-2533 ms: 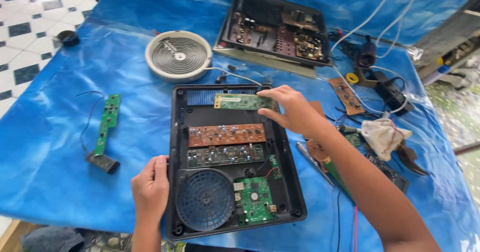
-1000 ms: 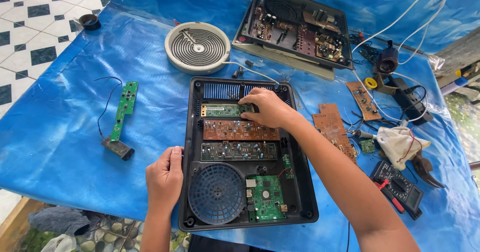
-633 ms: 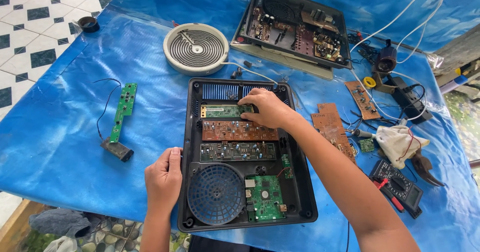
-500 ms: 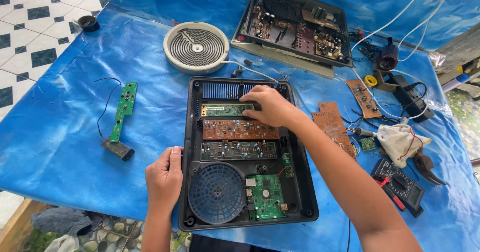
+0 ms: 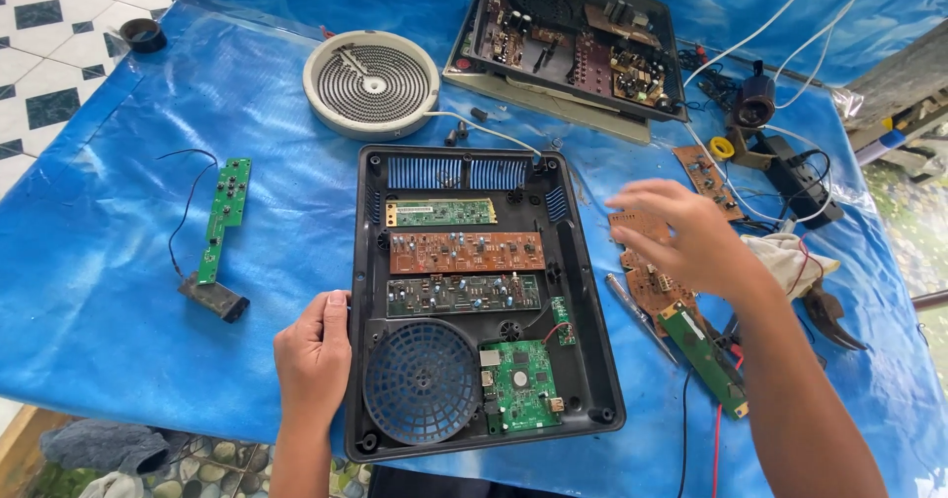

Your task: Reinstalling multiple circuit boards into the plastic housing of an induction cooker.

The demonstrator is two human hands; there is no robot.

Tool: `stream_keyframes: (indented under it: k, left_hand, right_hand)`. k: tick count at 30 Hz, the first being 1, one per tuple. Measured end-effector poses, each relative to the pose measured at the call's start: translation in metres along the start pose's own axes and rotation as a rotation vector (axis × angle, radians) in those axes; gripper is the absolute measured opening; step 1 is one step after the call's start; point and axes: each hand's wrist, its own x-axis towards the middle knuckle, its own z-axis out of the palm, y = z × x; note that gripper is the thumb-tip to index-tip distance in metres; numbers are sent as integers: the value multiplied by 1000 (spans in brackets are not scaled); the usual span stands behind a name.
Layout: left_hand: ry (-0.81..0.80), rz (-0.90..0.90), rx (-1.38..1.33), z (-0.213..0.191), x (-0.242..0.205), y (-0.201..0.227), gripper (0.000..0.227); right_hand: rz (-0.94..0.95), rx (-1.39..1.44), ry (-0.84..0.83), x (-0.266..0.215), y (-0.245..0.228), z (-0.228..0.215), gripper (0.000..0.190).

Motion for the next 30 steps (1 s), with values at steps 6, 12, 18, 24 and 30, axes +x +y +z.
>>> stream_keyframes:
  k: [6, 12, 18, 24, 30]
  left_hand:
    - [-13, -48, 19, -2, -1, 2, 39]
    - [44, -26, 101, -1, -3, -10, 31]
    - [50, -59, 193, 0, -3, -22, 34]
    - [58, -86, 102, 2, -8, -13, 35]
    - [95, -46, 131, 4, -10, -24, 34]
  right_hand:
    - [223, 43, -189, -96, 16, -7, 40]
    - [573, 122, -191, -177, 10, 0, 46]
    - [719, 130, -188, -216, 11, 20, 60]
    - [648, -59, 38, -231, 32, 33, 66]
    - [669, -35, 116, -224, 25, 44, 54]
